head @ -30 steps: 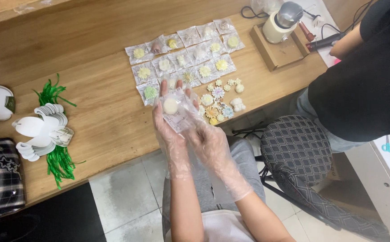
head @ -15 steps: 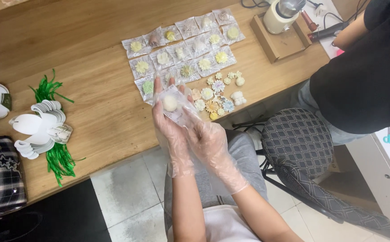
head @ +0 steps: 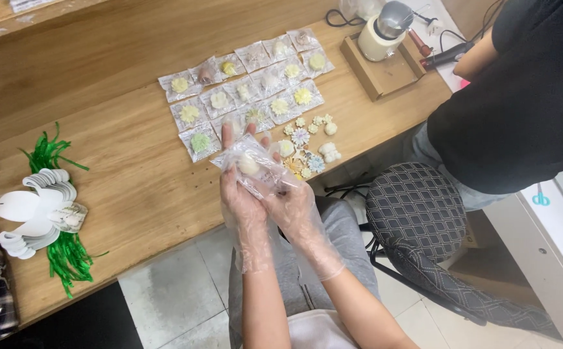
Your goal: The person wearing gloves picks up flower-shaped wax melt pieces from the work table one at a time and places each into a small printed cellophane bag, folding the bag closed and setting the packaged piece with a row of finished bags on the table.
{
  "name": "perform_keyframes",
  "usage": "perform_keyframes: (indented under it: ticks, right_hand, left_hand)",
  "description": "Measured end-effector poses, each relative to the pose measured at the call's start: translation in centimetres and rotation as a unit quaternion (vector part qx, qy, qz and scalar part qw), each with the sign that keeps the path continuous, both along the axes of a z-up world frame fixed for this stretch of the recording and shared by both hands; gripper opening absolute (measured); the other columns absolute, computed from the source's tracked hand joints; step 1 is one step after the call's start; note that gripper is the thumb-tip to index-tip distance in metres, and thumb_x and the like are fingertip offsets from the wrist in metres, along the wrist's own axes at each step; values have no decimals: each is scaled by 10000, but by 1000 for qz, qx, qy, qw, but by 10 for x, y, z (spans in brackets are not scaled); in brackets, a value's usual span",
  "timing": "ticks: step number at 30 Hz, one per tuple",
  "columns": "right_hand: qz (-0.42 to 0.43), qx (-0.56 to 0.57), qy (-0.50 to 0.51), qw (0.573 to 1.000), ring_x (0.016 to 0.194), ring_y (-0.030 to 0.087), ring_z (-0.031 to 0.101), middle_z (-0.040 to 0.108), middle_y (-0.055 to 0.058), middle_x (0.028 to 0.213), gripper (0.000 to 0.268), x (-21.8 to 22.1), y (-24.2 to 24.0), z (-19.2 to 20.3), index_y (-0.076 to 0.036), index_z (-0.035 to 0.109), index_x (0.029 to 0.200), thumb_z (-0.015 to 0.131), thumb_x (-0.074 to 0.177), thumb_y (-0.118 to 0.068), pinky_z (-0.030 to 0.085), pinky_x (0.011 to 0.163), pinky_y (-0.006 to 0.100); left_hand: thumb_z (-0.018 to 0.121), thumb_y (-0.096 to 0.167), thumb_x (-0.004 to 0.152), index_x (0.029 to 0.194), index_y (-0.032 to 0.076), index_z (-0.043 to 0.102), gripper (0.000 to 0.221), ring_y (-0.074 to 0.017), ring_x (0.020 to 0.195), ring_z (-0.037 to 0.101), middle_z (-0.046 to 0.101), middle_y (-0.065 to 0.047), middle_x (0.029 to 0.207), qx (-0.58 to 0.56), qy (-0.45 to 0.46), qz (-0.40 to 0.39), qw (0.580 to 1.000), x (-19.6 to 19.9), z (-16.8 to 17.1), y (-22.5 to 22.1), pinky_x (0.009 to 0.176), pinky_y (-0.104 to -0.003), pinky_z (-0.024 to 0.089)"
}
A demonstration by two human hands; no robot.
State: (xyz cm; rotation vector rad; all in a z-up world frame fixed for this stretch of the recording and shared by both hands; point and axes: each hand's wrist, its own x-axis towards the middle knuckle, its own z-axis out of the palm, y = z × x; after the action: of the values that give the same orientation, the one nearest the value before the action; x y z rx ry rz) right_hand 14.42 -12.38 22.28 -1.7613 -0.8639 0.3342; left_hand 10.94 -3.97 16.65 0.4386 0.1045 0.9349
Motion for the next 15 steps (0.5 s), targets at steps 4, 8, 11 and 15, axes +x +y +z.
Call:
perform_keyframes:
  ticks: [4, 8, 11, 15]
  right_hand:
    - [-38, 16, 105, 994, 914, 76, 708, 801, 104, 1027, 343, 0, 6, -26, -28, 721, 1231, 724, 933, -197, 570, 809, 264]
    - [-35, 92, 229, 968, 997, 74, 661, 773, 55, 1110, 338, 6, 11, -45, 9, 716, 1248, 665, 975, -184, 548, 882, 244]
    - [-5, 83, 272, 959, 1017, 78, 665, 756, 38, 1128, 337, 8, 10, -41, -2, 701, 1251, 659, 963, -172, 549, 892, 241]
    - [-11, 73, 260, 963, 1013, 83, 666, 762, 51, 1116, 320, 7, 9, -49, 2, 722, 1234, 675, 955, -147, 550, 890, 240]
  left_hand:
    - [755, 457, 847, 1655, 232, 270, 969, -349, 1362, 510, 432, -160, 1579, -2, 6, -14, 1000, 4, 4, 2, 1038, -517, 532]
    - [736, 457, 850, 1646, 244, 271, 946, -354, 1372, 488, 423, -147, 1561, -43, -17, -20, 999, 2, 2, 3, 1072, -543, 507]
    - [735, 462, 867, 1658, 225, 288, 938, -358, 1370, 468, 428, -150, 1565, -44, -7, -14, 999, 1, 2, 2, 1070, -553, 485]
    - [737, 461, 855, 1631, 245, 321, 906, -353, 1391, 457, 430, -138, 1571, -56, -11, -19, 998, 3, -5, 3, 1079, -551, 466]
